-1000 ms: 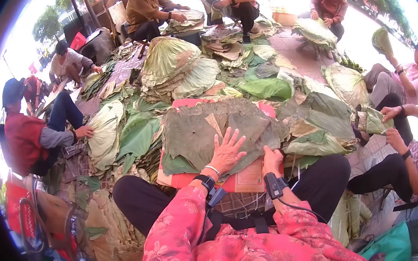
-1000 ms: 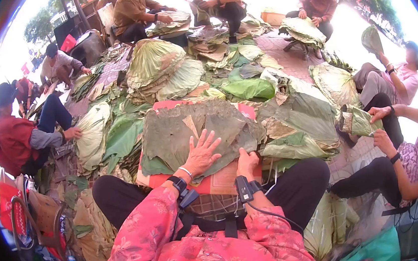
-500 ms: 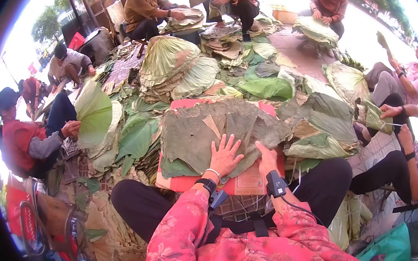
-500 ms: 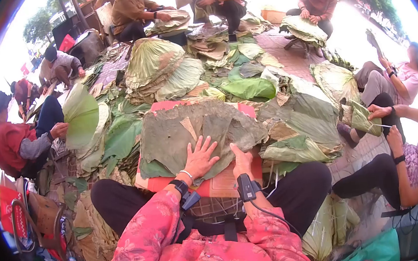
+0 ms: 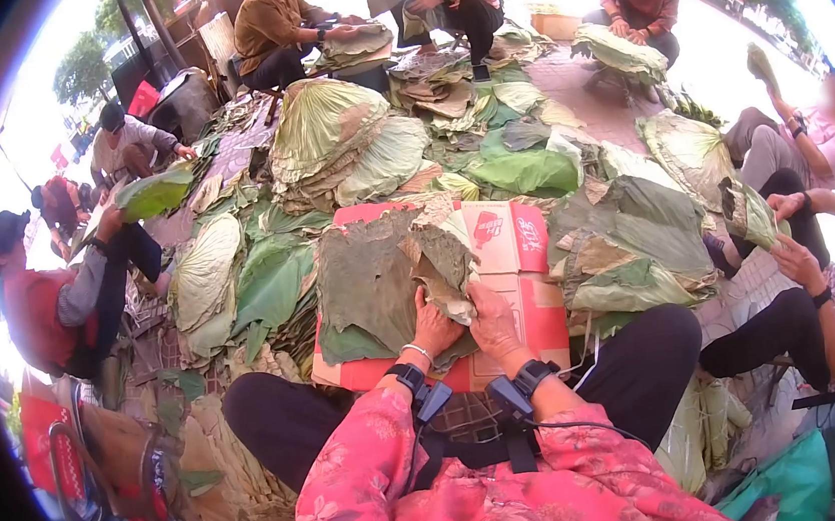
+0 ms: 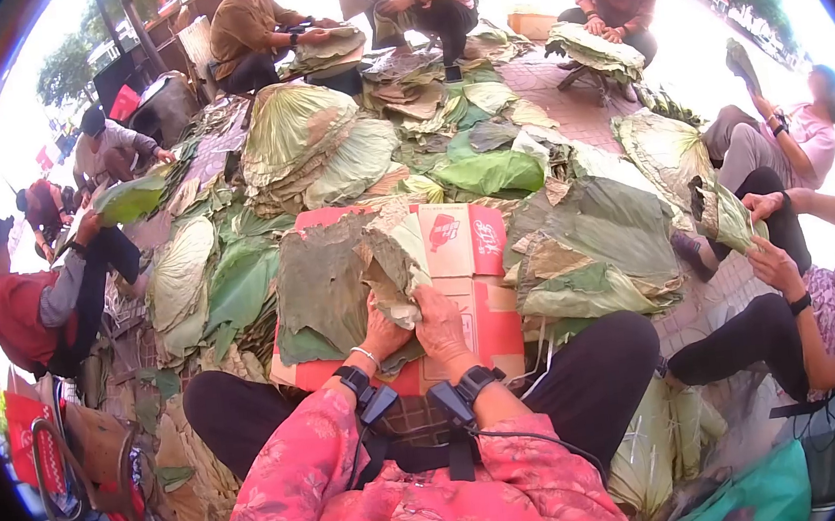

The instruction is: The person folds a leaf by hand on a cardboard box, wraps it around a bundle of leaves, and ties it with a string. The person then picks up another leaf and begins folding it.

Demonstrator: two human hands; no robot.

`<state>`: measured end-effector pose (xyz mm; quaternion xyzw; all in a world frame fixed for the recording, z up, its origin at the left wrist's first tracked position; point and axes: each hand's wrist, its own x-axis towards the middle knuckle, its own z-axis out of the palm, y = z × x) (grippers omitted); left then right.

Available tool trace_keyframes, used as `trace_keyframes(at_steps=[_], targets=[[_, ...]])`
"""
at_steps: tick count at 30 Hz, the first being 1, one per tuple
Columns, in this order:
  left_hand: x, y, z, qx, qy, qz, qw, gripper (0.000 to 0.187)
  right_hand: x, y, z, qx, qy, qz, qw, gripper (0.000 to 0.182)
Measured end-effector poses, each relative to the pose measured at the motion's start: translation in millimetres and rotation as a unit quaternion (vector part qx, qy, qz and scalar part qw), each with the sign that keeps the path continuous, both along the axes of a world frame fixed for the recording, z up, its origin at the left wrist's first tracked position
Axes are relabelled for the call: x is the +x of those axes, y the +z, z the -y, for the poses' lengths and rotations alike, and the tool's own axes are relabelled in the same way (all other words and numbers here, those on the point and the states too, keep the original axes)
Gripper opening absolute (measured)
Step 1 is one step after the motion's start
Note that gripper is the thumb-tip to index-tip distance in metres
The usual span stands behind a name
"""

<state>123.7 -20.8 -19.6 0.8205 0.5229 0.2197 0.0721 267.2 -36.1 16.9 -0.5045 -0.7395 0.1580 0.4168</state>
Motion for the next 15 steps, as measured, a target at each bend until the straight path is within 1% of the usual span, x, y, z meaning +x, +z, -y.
trace_keyframes(at_steps=[1,4,5,6,7,8,9,10,11,12,13,15], targets=[[0,-4,-1,0.039,-0.008,-0.01,0.999,0.043,0,-2,-1,0.011,0.003,0.013,1.0,0.033],[2,-1,-2,0.062,-0.004,-0.027,0.998,0.042,-1,-2,2,0.046,-0.023,-0.003,0.999,0.031],[0,2,1,0.004,-0.019,-0.042,0.999,0.043,1,-4,2,-0.025,-0.025,-0.074,0.997,0.032],[2,7,2,-0.015,-0.006,-0.046,0.999,0.045,3,-5,2,-0.095,-0.024,-0.145,0.984,0.032],[5,11,1,-0.032,0.009,-0.051,0.998,0.048,4,-5,1,-0.165,-0.021,-0.215,0.962,0.033],[8,16,2,-0.049,0.024,-0.056,0.997,0.05,8,-4,-2,-0.227,-0.086,-0.259,0.935,0.033],[12,29,8,-0.046,0.01,0.001,0.999,0.058,12,11,-2,-0.288,-0.15,-0.3,0.897,0.033],[15,35,9,-0.053,0.015,-0.028,0.998,0.061,16,19,-2,-0.346,-0.213,-0.338,0.849,0.033],[16,35,9,-0.057,0.016,-0.055,0.997,0.059,20,-1,-10,-0.3,-0.181,-0.446,0.824,0.031],[17,36,9,-0.062,0.015,-0.081,0.995,0.056,25,-36,-23,-0.249,-0.146,-0.548,0.785,0.03],[18,36,9,-0.067,0.015,-0.085,0.994,0.055,27,-55,-31,-0.194,-0.111,-0.64,0.735,0.03],[18,36,8,-0.077,0.016,-0.09,0.993,0.053,26,-49,-29,-0.224,-0.126,-0.684,0.683,0.032]])
